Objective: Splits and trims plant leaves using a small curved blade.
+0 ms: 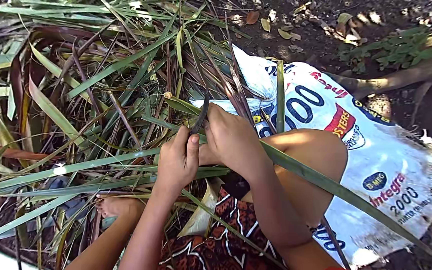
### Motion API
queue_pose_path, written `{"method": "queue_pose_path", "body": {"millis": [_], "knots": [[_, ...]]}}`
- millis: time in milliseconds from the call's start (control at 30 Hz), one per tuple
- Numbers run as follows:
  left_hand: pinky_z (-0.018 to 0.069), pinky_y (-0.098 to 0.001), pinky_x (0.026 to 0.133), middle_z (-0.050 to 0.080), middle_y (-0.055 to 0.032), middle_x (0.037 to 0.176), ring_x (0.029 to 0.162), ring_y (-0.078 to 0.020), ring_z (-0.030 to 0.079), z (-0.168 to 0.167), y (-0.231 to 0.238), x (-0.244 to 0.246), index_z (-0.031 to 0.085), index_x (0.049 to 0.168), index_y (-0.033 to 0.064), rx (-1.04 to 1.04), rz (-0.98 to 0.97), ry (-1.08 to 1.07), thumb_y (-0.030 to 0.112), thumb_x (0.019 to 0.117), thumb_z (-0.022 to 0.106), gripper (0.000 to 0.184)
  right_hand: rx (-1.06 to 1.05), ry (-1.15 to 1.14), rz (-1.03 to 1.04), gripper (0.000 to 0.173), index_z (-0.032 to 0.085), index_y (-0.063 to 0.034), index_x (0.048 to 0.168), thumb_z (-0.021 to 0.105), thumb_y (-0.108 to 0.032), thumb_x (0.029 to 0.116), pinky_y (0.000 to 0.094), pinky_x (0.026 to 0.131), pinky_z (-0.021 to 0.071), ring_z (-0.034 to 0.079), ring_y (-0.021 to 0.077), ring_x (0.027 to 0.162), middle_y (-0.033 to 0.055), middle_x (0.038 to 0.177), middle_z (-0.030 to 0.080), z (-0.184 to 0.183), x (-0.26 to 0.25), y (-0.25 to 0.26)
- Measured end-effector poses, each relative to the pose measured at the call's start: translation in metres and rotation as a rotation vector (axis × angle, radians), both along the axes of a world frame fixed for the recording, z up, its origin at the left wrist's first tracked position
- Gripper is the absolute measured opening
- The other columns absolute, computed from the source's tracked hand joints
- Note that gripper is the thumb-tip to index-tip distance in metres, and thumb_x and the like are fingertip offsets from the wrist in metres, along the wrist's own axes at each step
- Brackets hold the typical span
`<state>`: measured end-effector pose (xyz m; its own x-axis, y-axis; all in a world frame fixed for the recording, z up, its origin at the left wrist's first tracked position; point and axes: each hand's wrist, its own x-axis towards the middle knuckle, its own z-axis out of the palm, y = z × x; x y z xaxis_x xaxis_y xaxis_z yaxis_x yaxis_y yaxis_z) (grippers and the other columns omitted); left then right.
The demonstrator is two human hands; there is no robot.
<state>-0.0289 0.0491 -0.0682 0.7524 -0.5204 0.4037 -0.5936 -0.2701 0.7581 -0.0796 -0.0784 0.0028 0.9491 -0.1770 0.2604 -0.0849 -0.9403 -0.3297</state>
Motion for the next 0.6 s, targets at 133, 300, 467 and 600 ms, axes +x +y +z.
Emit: {"method": "queue_pose_path", "body": {"millis": [133, 300, 467, 600], "knots": [[0.0308, -0.0198, 0.042, 0.033, 0.0032, 0.053, 0.043, -0.0043, 0.036, 0.005, 0.008, 0.003, 0.048, 0.079, 0.0079, 0.069, 0.045, -0.169, 0.044, 0.1096, 0.021, 0.055, -0.034, -0.033, 0.031, 0.016, 0.064, 0.0045, 0.110, 0.058, -0.004, 0.0968, 0.0371, 0.055, 0.0527, 0.067, 0.0275, 0.067, 0.0160, 0.088, 0.067, 0.004, -0.003, 0.002], [0.0428, -0.0447, 0.039, 0.055, -0.0149, 0.059, 0.046, -0.0307, 0.059, -0.040, 0.042, 0.044, 0.057, 0.079, -0.0022, 0.289, 0.280, -0.468, 0.045, 0.1038, 0.031, 0.059, -0.021, 0.068, 0.124, 0.020, 0.065, 0.0040, 0.106, 0.072, -0.001, 0.0876, 0.0403, 0.055, 0.0557, 0.069, 0.0292, 0.068, 0.0167, 0.088, 0.067, -0.001, -0.001, 0.012], [0.0427, -0.0392, 0.042, 0.053, -0.0127, 0.061, 0.049, -0.0268, 0.057, -0.045, 0.039, 0.042, 0.056, 0.077, -0.0003, 0.218, 0.378, -0.507, 0.041, 0.1026, 0.035, 0.053, 0.029, 0.113, 0.084, 0.019, 0.064, 0.0045, 0.109, 0.069, 0.000, 0.0910, 0.0406, 0.056, 0.0565, 0.070, 0.0294, 0.068, 0.0172, 0.090, 0.068, -0.002, 0.006, 0.025], [0.0436, -0.0380, 0.043, 0.056, -0.0119, 0.061, 0.050, -0.0259, 0.059, -0.037, 0.032, 0.042, 0.062, 0.080, -0.0012, 0.225, 0.277, -0.572, 0.036, 0.1021, 0.039, 0.049, 0.067, 0.259, 0.019, 0.016, 0.060, 0.0051, 0.113, 0.059, -0.005, 0.1013, 0.0423, 0.064, 0.0567, 0.071, 0.0309, 0.076, 0.0179, 0.093, 0.067, 0.003, 0.006, 0.017]]}}
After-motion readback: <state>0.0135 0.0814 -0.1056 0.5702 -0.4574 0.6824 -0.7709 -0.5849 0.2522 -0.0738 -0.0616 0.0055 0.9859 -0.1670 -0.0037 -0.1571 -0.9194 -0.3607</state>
